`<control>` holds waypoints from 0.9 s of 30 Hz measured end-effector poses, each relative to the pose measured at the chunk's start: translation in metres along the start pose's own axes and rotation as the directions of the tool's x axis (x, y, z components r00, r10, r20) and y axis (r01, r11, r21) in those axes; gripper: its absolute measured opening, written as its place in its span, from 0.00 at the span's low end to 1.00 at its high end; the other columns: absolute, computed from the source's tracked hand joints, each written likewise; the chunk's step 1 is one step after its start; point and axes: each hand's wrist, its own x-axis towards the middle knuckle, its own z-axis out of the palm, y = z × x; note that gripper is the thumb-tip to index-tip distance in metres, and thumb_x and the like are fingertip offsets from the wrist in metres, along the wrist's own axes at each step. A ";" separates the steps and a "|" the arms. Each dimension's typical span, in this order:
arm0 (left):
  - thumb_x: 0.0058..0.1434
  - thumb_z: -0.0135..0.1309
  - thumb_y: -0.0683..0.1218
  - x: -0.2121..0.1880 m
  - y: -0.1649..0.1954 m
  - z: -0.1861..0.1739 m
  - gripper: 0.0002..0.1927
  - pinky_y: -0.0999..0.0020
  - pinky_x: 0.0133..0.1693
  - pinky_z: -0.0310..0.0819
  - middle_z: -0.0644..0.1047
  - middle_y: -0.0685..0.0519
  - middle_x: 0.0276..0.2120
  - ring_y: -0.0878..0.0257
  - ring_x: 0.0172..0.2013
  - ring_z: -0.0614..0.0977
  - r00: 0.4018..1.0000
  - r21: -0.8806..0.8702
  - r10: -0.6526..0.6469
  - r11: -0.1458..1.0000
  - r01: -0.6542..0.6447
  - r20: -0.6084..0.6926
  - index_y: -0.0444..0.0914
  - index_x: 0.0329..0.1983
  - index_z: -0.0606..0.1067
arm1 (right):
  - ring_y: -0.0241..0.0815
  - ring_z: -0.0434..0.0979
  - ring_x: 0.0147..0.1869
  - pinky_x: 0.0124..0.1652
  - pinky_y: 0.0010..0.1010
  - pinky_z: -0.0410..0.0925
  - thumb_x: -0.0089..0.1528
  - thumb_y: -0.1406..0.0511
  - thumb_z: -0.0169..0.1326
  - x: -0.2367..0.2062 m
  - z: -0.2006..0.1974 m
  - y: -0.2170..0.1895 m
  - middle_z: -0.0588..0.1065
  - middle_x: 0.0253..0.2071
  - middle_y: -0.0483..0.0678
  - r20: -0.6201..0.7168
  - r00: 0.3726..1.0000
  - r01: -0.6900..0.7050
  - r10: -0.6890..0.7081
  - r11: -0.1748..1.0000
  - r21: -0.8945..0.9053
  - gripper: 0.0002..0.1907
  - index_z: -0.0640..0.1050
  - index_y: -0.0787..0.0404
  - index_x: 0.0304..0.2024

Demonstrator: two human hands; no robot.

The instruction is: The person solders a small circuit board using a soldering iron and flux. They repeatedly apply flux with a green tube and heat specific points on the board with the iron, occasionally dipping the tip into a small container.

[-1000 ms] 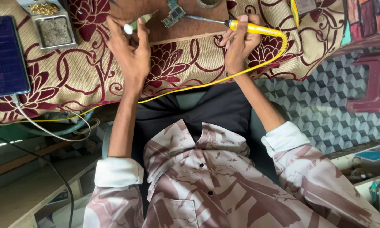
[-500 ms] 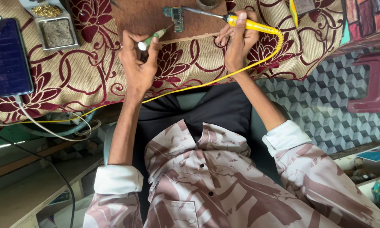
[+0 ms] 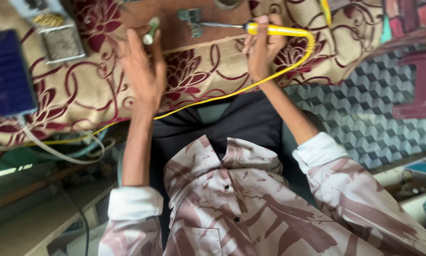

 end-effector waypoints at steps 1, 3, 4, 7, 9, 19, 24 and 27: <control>0.68 0.54 0.34 0.003 0.001 -0.001 0.10 0.51 0.45 0.66 0.80 0.41 0.42 0.50 0.42 0.75 0.996 0.128 0.019 0.991 -0.031 0.088 0.30 0.51 0.72 | 0.30 0.66 0.19 0.19 0.21 0.60 0.76 0.62 0.45 0.000 0.000 0.000 0.69 0.22 0.45 -0.035 0.999 -0.036 0.036 0.999 -0.009 0.12 0.70 0.64 0.41; 0.65 0.55 0.34 0.005 -0.001 -0.007 0.12 0.47 0.51 0.62 0.78 0.40 0.44 0.46 0.49 0.74 0.964 0.374 0.035 0.918 -0.135 0.262 0.33 0.51 0.75 | 0.28 0.64 0.19 0.19 0.21 0.59 0.74 0.65 0.47 0.003 0.001 -0.001 0.68 0.22 0.44 -0.072 0.996 -0.060 0.059 0.998 -0.015 0.10 0.71 0.64 0.39; 0.65 0.56 0.34 0.006 -0.002 -0.007 0.15 0.47 0.53 0.61 0.79 0.43 0.45 0.48 0.50 0.74 0.963 0.436 0.059 0.883 -0.174 0.263 0.35 0.55 0.76 | 0.27 0.63 0.19 0.19 0.21 0.58 0.73 0.67 0.48 0.004 0.001 -0.001 0.68 0.22 0.44 -0.072 0.996 -0.045 0.044 0.999 -0.015 0.08 0.71 0.64 0.39; 0.65 0.59 0.35 0.003 -0.005 0.001 0.19 0.45 0.56 0.58 0.80 0.49 0.48 0.49 0.56 0.73 0.954 0.558 0.084 0.795 -0.237 0.286 0.39 0.59 0.77 | 0.30 0.70 0.26 0.25 0.24 0.63 0.73 0.71 0.51 0.019 -0.003 -0.009 0.73 0.26 0.45 0.076 0.977 0.213 -0.201 0.948 -0.237 0.07 0.73 0.64 0.38; 0.64 0.60 0.36 0.002 -0.010 0.006 0.14 0.40 0.58 0.56 0.79 0.48 0.50 0.46 0.61 0.70 0.952 0.593 0.059 0.770 -0.235 0.301 0.40 0.52 0.77 | 0.32 0.70 0.27 0.27 0.27 0.62 0.73 0.72 0.53 0.029 0.000 -0.020 0.73 0.27 0.46 0.211 0.949 0.296 -0.234 0.891 -0.345 0.09 0.73 0.64 0.35; 0.50 0.58 0.37 0.019 0.008 -0.020 0.39 0.47 0.60 0.56 0.70 0.49 0.63 0.50 0.64 0.66 0.888 0.751 0.121 0.490 -0.443 0.445 0.46 0.69 0.72 | 0.43 0.68 0.28 0.33 0.37 0.62 0.70 0.73 0.57 0.058 0.035 -0.056 0.67 0.27 0.47 0.387 0.899 0.361 -0.206 0.850 -0.384 0.12 0.69 0.64 0.33; 0.67 0.56 0.40 0.008 0.018 -0.058 0.21 0.46 0.56 0.54 0.72 0.52 0.57 0.53 0.57 0.68 0.987 0.630 -0.091 0.777 -0.013 0.134 0.43 0.64 0.72 | 0.43 0.68 0.32 0.40 0.42 0.62 0.70 0.72 0.58 0.066 0.030 -0.057 0.69 0.31 0.45 0.565 0.713 0.697 -0.416 0.513 -0.502 0.12 0.72 0.62 0.31; 0.75 0.55 0.54 0.009 -0.011 -0.087 0.18 0.41 0.59 0.51 0.72 0.44 0.54 0.45 0.59 0.67 0.973 0.832 0.021 0.523 0.186 -0.231 0.38 0.58 0.70 | 0.43 0.70 0.35 0.40 0.39 0.61 0.70 0.72 0.56 0.068 0.027 -0.059 0.71 0.34 0.44 0.622 0.616 0.788 -0.484 0.363 -0.497 0.08 0.75 0.62 0.34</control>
